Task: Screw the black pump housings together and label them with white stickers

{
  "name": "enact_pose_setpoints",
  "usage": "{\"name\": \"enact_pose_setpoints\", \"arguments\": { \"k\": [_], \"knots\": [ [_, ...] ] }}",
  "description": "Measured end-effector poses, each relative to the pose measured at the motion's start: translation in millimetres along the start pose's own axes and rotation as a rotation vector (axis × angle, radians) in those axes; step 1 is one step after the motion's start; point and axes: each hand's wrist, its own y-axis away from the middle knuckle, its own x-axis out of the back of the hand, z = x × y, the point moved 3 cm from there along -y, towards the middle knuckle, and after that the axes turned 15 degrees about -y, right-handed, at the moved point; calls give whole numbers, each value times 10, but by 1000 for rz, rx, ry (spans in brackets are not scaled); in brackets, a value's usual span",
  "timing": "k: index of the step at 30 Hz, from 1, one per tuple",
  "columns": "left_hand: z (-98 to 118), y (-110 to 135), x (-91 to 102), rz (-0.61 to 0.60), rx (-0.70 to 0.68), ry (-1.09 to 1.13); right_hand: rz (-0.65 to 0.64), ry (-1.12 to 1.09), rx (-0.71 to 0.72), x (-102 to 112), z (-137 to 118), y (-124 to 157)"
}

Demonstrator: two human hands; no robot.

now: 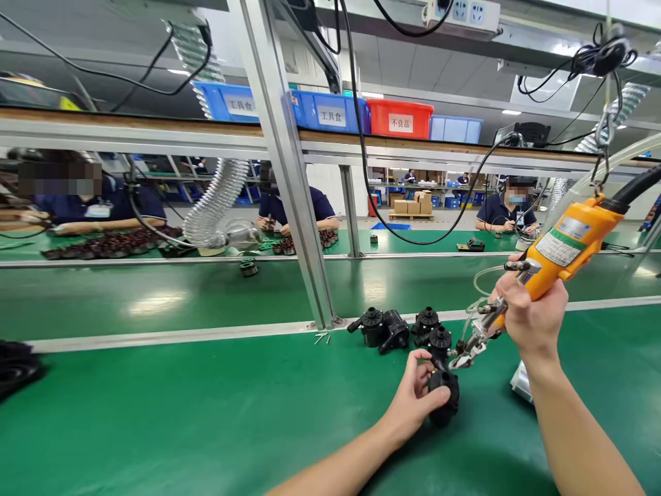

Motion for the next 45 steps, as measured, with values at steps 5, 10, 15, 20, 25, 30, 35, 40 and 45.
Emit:
{"name": "enact_pose_setpoints", "arguments": {
  "k": [5, 10, 15, 20, 25, 30, 35, 40, 45],
  "knots": [
    [-28, -57, 66, -77, 69, 19, -28, -56, -39, -67, -6, 46],
    [-49, -76, 89, -76, 97, -46, -53, -67, -79, -129, -32, 53],
    [-26, -72, 98, -66, 97, -90, -29, -41, -90, -120, -44, 60],
    [-37, -79, 105, -56, 94, -90, -41, -45, -93, -126, -69, 75],
    [-15, -83, 95, -54, 109, -83, -64, -22, -92, -156, -85, 101],
    [50, -84, 80, -55, 116, -64, -112, 38, -62, -246, 25, 173],
    [45, -74, 77, -54, 128, -60, -160, 106, -127, -309, 161, 264],
    [60, -68, 79, -48, 120, -62, -149, 82, -156, -332, 186, 313],
    [56, -50, 70, -26, 104, -96, -136, 93, -148, -292, 211, 256]
  ]
}}
